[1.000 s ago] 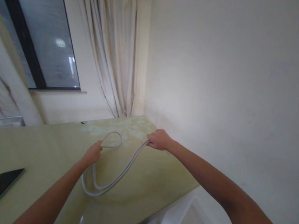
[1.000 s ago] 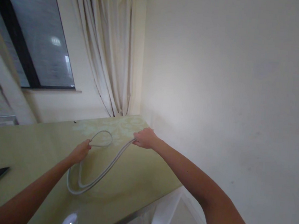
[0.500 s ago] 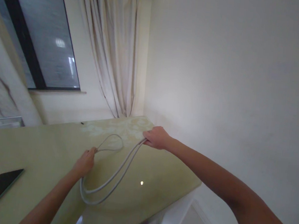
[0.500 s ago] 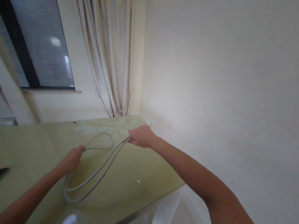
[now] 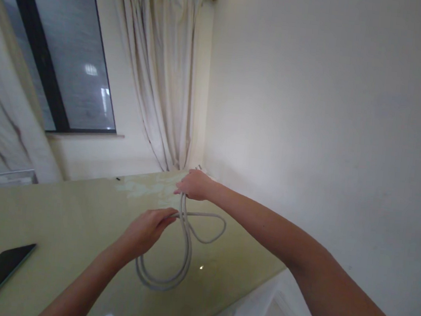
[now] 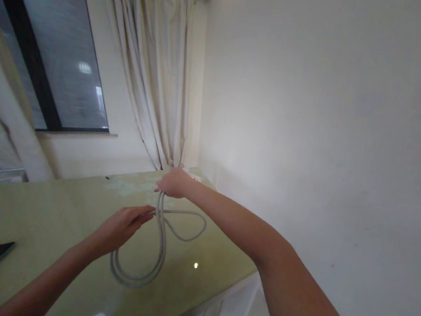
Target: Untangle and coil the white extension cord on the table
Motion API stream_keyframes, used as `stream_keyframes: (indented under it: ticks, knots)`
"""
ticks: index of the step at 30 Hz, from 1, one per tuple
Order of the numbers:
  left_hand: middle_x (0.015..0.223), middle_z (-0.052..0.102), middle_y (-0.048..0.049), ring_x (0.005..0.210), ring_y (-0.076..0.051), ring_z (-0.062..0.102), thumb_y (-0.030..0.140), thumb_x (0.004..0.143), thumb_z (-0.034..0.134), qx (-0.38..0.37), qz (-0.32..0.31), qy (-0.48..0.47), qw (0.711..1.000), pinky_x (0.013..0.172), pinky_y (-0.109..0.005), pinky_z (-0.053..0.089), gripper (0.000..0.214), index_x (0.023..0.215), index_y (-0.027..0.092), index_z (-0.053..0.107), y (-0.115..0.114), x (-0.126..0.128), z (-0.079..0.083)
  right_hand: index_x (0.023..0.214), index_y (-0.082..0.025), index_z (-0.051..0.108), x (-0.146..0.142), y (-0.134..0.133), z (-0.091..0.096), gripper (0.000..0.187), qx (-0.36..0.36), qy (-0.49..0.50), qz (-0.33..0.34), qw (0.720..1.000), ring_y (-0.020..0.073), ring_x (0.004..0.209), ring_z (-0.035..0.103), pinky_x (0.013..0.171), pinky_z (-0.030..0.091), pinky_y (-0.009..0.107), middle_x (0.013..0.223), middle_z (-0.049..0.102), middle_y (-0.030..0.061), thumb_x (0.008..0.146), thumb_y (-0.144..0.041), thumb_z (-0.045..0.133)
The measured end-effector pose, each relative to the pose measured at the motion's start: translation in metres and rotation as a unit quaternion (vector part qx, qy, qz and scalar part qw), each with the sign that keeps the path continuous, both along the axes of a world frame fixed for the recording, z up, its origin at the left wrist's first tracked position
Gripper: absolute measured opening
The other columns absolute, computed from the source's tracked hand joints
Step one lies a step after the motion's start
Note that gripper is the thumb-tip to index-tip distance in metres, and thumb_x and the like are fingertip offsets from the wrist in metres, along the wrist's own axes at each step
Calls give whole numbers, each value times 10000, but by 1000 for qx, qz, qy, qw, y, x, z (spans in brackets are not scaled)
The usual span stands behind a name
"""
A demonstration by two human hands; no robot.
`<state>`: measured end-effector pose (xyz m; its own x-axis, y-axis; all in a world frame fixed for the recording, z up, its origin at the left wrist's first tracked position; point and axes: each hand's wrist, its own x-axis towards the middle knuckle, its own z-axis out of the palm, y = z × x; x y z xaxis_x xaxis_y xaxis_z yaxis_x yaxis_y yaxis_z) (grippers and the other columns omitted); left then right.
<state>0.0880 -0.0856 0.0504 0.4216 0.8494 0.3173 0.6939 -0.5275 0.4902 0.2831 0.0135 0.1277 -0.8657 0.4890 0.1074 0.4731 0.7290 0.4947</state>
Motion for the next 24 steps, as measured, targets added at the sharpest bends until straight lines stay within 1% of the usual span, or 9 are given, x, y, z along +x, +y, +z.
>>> stream_keyframes:
  ticks: [3,5,8,12,17,19,21,22,24]
  knots:
    - [1052,786,-87,985,-266,711,417,988,525,9,-31,-17,999,860,-323,468,296,1086,253,752,-6,3,6,994,-155,752,-5,-1,-9,365,-7,-32,20,999,271,935,759,801,471,370,955,799,149,1080,-386,482]
    - [932,769,-62,847,-236,694,430,985,513,-16,-41,-43,998,766,-304,464,311,1042,229,743,-9,5,10,969,-159,762,-9,-3,-13,344,0,-52,45,998,266,921,756,802,464,375,938,801,141,1072,-363,505]
    - [708,680,-24,654,-202,607,520,974,483,-48,0,-83,995,611,-286,392,422,828,198,714,-11,12,9,957,-163,765,-17,-9,-15,288,25,-56,91,994,248,915,741,839,448,389,934,799,125,1060,-272,518]
    - [644,652,-21,605,-188,562,595,832,667,-59,48,-102,992,572,-283,340,438,675,185,671,-6,25,0,986,-151,742,-28,-16,-16,240,47,-18,136,989,245,971,697,879,447,398,994,772,117,1044,-191,513]
    - [568,522,17,560,-149,443,620,848,600,-61,58,-169,982,541,-273,286,484,654,177,630,-3,25,-5,1108,-144,669,-21,-26,-12,192,38,94,128,987,258,1160,588,953,474,401,1249,660,150,1021,-122,500]
    - [570,489,26,562,-140,417,661,832,600,-62,72,-222,970,537,-269,287,521,647,175,621,-5,21,-3,1224,-150,625,-11,-34,-7,259,-7,207,82,975,251,1184,572,971,480,395,1328,615,151,992,-100,522]
    - [573,483,30,558,-132,407,683,812,623,-63,102,-272,955,529,-264,288,536,648,173,624,-9,18,3,1259,-156,611,0,-46,-3,279,-97,329,14,939,230,1108,614,927,494,365,1260,652,124,1008,-132,492]
    - [572,486,32,553,-130,405,682,800,643,-63,116,-295,946,523,-262,287,531,656,172,631,-10,18,6,1248,-162,621,5,-53,-2,261,-163,364,-11,917,215,1042,641,882,500,342,1181,684,99,1033,-188,475]
    - [562,495,32,544,-128,412,668,774,686,-61,141,-328,932,514,-259,290,512,662,171,642,-11,20,14,1208,-177,643,11,-67,-4,277,-293,359,-27,886,196,908,671,775,493,299,1011,722,50,1048,-363,515]
